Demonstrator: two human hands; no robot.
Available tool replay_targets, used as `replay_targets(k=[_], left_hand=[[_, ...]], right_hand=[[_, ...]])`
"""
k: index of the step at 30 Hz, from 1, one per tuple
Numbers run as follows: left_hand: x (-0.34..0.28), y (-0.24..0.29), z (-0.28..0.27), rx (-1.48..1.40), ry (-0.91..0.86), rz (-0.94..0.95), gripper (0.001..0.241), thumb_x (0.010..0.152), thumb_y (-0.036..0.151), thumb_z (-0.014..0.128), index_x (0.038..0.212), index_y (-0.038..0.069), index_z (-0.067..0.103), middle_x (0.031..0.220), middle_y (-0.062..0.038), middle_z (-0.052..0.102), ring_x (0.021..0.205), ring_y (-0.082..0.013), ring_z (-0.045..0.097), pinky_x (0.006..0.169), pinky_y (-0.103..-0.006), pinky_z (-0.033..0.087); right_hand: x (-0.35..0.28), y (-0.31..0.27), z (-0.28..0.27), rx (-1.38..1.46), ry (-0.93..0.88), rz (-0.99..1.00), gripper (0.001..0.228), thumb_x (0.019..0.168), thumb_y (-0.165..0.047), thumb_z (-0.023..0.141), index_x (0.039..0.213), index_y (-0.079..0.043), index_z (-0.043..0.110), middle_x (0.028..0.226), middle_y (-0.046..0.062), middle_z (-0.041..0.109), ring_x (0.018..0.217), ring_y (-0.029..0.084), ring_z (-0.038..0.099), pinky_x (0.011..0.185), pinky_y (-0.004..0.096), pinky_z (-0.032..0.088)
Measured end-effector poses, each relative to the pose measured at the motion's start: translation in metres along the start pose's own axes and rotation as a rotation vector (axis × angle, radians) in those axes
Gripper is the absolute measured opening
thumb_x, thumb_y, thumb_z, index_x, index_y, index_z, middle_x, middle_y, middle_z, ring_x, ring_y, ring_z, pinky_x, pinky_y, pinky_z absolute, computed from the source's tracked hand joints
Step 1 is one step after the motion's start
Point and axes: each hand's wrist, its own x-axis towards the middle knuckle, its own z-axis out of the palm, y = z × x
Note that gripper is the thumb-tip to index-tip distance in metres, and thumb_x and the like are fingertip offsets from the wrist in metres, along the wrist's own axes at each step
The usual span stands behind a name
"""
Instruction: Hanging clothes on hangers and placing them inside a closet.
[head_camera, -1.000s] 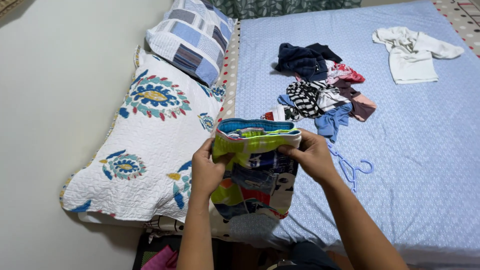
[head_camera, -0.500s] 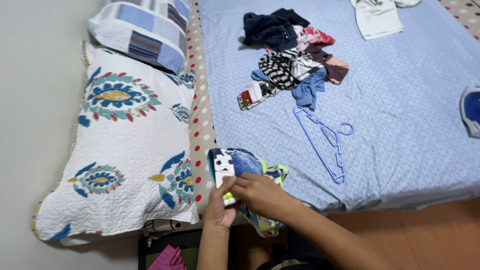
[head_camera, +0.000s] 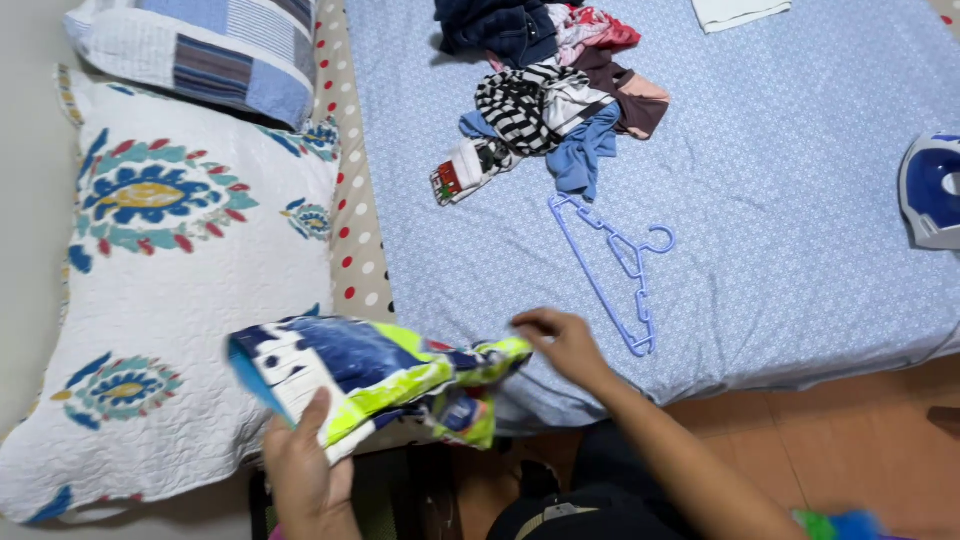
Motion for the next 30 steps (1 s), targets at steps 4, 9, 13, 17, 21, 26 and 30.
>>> replay_targets(k=[4,9,13,17,21,26,30], left_hand=[[-0.005,-0.016,0.07,0.118,0.018,0.122,0.029,0.096,-0.002,0.059,0.125,-0.005,0.061,0.116,-0.015,0.071,0.096,-0.0229,0.072,0.085,-0.0375,0.06],[0.04,-0.13,0.125,0.389,0.037,0.021,0.026,0.099,0.002,0.061,0.123,-0.005,0.063,0.107,-0.015,0.072,0.084,-0.0189,0.067,0.073,-0.0335,0.054],[0.065,-0.223,0.194,0.63,0.077,-0.023,0.032,0.097,0.002,0.06,0.129,-0.001,0.061,0.112,-0.013,0.073,0.094,-0.0187,0.068,0.084,-0.0324,0.053],[0.076,-0.303,0.23,0.605,0.091,-0.012,0.04,0.092,-0.002,0.055,0.133,-0.002,0.056,0.118,-0.017,0.072,0.101,-0.0259,0.07,0.09,-0.0364,0.052],[0.079,-0.358,0.253,1.014,0.137,0.232,0.041,0.089,-0.003,0.059,0.13,-0.007,0.057,0.124,-0.03,0.055,0.112,-0.0429,0.057,0.102,-0.0479,0.042],[0.087,-0.409,0.267,1.06,0.141,0.157,0.044,0.09,0.003,0.062,0.132,-0.007,0.053,0.122,-0.029,0.053,0.112,-0.0437,0.056,0.103,-0.0488,0.042],[0.087,-0.411,0.28,1.053,0.085,0.196,0.053,0.088,0.004,0.069,0.138,-0.005,0.053,0.119,-0.023,0.059,0.11,-0.0375,0.059,0.099,-0.046,0.044]], right_hand=[[0.033,0.196,-0.095,-0.12,0.326,0.38,0.026,0.088,-0.016,0.075,0.111,-0.004,0.077,0.102,0.014,0.08,0.092,0.024,0.075,0.084,0.036,0.058],[0.037,0.356,-0.165,-0.368,0.612,0.6,0.061,0.076,-0.022,0.085,0.127,0.004,0.064,0.115,0.022,0.072,0.104,0.032,0.07,0.091,0.041,0.054],[0.055,0.32,-0.16,-0.466,0.453,0.708,0.06,0.078,-0.03,0.086,0.125,0.001,0.068,0.114,0.021,0.073,0.1,0.032,0.072,0.091,0.04,0.057],[0.064,0.349,-0.156,-0.403,0.377,0.708,0.058,0.081,-0.022,0.075,0.135,-0.005,0.062,0.097,0.018,0.074,0.089,0.034,0.072,0.083,0.044,0.057],[0.069,0.346,-0.168,-0.46,0.193,0.602,0.048,0.081,-0.025,0.07,0.127,-0.011,0.071,0.099,0.011,0.075,0.093,0.029,0.074,0.089,0.04,0.059],[0.091,0.25,-0.178,-0.592,0.112,0.724,0.068,0.071,-0.046,0.088,0.12,-0.006,0.065,0.123,0.014,0.061,0.122,0.033,0.054,0.101,0.048,0.046],[0.097,0.286,-0.169,-0.757,-0.024,0.735,0.051,0.079,-0.042,0.08,0.117,-0.009,0.07,0.126,0.013,0.06,0.122,0.034,0.055,0.101,0.048,0.049]])
